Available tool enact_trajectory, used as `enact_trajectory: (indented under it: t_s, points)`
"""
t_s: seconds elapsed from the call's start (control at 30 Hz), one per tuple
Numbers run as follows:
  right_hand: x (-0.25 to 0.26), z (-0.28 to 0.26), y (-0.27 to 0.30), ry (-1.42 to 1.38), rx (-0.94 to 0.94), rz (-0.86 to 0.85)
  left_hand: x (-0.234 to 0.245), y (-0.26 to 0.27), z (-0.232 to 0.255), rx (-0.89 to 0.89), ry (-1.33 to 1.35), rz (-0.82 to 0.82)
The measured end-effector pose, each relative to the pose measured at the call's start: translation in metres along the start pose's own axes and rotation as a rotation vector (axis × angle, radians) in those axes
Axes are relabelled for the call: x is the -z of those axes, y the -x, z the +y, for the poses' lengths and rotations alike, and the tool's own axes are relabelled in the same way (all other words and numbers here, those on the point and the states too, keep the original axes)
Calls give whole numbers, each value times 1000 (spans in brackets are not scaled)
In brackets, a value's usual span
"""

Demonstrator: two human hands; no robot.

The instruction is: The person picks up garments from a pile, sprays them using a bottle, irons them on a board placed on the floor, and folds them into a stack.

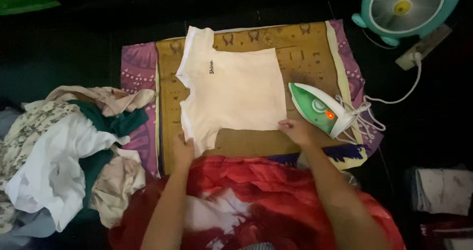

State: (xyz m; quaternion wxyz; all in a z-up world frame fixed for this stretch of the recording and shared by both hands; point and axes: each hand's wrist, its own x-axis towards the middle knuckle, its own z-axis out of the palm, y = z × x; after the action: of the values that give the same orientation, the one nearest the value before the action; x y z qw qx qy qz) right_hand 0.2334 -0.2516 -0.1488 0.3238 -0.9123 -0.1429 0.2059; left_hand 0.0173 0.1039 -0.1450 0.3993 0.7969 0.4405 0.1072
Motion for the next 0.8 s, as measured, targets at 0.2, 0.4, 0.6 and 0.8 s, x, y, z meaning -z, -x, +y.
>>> enact_trajectory:
  t_s: [0.2,0.4,0.6,0.8]
  points:
    - [-42,44,-26,-539,-84,-130,-20,-9,-47,-104,-73,-49]
    - [-17,54,-16,-167,-102,4,5,-34,-68,-82,-40,-291]
    - [-3,50,-12,183,14,-195,7,-28,-71,-205,-596,-550]
    - [54,22,-14,729,-35,51,33,-28,-32,-15,-752,-607]
